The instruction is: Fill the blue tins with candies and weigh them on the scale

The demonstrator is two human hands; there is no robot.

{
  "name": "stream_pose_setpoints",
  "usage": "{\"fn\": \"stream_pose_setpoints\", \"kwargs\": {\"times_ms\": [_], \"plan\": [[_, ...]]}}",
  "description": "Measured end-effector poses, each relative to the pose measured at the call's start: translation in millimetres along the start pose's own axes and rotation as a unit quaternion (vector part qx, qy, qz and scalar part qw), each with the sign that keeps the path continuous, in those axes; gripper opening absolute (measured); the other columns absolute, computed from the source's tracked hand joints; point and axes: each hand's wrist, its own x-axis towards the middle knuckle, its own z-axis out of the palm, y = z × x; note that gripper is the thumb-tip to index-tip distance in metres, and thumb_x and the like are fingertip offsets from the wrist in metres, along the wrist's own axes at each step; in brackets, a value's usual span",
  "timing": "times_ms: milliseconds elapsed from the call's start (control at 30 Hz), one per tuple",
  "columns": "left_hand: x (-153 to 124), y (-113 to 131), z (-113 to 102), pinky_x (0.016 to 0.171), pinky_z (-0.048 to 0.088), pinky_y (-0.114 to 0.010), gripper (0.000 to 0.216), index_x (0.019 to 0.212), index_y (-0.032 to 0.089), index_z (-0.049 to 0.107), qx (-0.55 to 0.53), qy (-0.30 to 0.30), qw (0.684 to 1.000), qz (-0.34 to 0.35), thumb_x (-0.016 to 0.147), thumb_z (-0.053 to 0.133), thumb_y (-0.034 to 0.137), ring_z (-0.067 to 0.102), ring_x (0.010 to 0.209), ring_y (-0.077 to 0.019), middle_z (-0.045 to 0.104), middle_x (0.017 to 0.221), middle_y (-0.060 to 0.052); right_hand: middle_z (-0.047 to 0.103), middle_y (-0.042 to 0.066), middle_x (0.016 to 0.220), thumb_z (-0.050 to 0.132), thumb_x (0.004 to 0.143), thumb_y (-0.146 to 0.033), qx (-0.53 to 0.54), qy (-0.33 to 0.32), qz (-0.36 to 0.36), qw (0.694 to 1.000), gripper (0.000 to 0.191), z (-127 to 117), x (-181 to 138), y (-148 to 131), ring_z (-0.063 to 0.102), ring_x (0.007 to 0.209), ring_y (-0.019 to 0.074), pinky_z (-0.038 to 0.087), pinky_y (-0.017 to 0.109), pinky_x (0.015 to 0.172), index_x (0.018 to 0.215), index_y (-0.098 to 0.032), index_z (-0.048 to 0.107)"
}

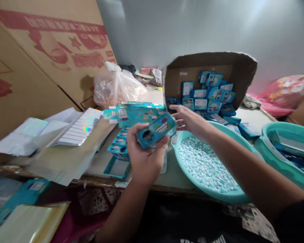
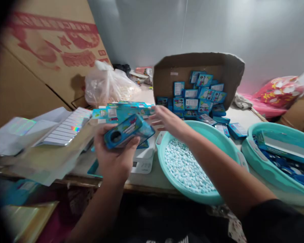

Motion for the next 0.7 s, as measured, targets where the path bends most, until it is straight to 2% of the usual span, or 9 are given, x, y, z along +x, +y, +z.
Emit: {"fn": "stream_pose_setpoints", "kwargs": {"times_ms": [67,100,167,267,367,433,500,600,700], "plan": [[-1,-8,37,0.083,0.054,-0.027,0.052,0.113,0.026,0.049,-0.128,-0.037,0.986,-0.097,0.075,0.084,0.030,0.064,0.088,-0.0137,0.060,0.104,0.000,0.068,0.009,0.118,0.036,0.099,-0.063,0.067,-0.025,-0.009,0.997,0.056,-22,-29,-12,0.068,0.099,0.0250,0.059,0.038,0.074,0.140,-0.026,0.050],[0,-11,54,0.086,0.053,-0.029,0.054,0.114,0.027,0.048,-0.191,-0.070,0.966,-0.158,0.075,0.084,0.031,0.064,0.089,-0.0146,0.061,0.102,0.000,0.067,0.008,0.118,0.047,0.095,-0.065,0.043,-0.002,-0.025,0.999,0.058,-31,-44,-14,0.067,0.101,0.0257,0.059,0.037,0.074,0.137,-0.025,0.052],[5,-14,85,0.095,0.051,-0.036,0.057,0.116,0.026,0.049,-0.292,-0.160,0.900,-0.282,0.072,0.084,0.034,0.065,0.096,-0.0192,0.064,0.100,-0.001,0.067,0.007,0.114,0.069,0.085,-0.056,-0.082,0.117,-0.051,0.988,0.056,-46,-74,-11,0.066,0.099,0.0250,0.057,0.037,0.077,0.128,-0.024,0.056],[15,-14,118,0.108,0.042,-0.049,0.056,0.118,0.021,0.055,-0.339,-0.267,0.783,-0.448,0.076,0.079,0.048,0.060,0.118,-0.0301,0.066,0.112,-0.009,0.068,0.005,0.104,0.079,0.079,-0.035,-0.278,0.285,-0.071,0.914,0.043,-63,-107,2,0.065,0.092,0.0232,0.055,0.039,0.081,0.116,-0.023,0.061],[19,-16,141,0.110,0.039,-0.058,0.055,0.118,0.018,0.058,-0.317,-0.248,0.706,-0.583,0.085,0.063,0.063,0.056,0.125,-0.0338,0.063,0.125,-0.015,0.066,0.006,0.107,0.071,0.082,-0.019,-0.401,0.340,-0.120,0.842,0.030,-72,-122,15,0.064,0.098,0.0242,0.054,0.041,0.086,0.110,-0.024,0.063],[18,-21,154,0.105,0.045,-0.057,0.056,0.118,0.016,0.059,-0.315,-0.229,0.672,-0.630,0.090,0.055,0.065,0.062,0.117,-0.0324,0.065,0.121,-0.016,0.064,0.008,0.110,0.064,0.083,-0.011,-0.448,0.362,-0.156,0.802,0.029,-73,-123,23,0.062,0.104,0.0257,0.053,0.043,0.091,0.109,-0.024,0.064],[16,-29,165,0.095,0.053,-0.050,0.051,0.113,0.014,0.061,-0.329,-0.226,0.649,-0.648,0.096,0.048,0.061,0.068,0.102,-0.0286,0.069,0.110,-0.015,0.064,0.010,0.111,0.060,0.084,-0.007,-0.473,0.370,-0.179,0.779,0.030,-73,-120,30,0.061,0.106,0.0273,0.052,0.046,0.094,0.109,-0.023,0.064],[14,-41,176,0.077,0.058,-0.036,0.039,0.100,0.014,0.062,-0.338,-0.203,0.639,-0.661,0.102,0.042,0.048,0.071,0.079,-0.0209,0.071,0.089,-0.010,0.065,0.010,0.113,0.059,0.084,-0.005,-0.497,0.337,-0.191,0.776,0.033,-77,-116,33,0.061,0.106,0.0281,0.051,0.047,0.095,0.111,-0.023,0.065],[12,-53,180,0.065,0.055,-0.027,0.031,0.095,0.014,0.062,-0.335,-0.182,0.640,-0.667,0.103,0.043,0.037,0.068,0.063,-0.0159,0.068,0.076,-0.005,0.064,0.010,0.112,0.060,0.084,-0.008,-0.535,0.246,-0.197,0.783,0.036,-91,-114,22,0.062,0.102,0.0271,0.053,0.043,0.088,0.117,-0.023,0.066]]}}
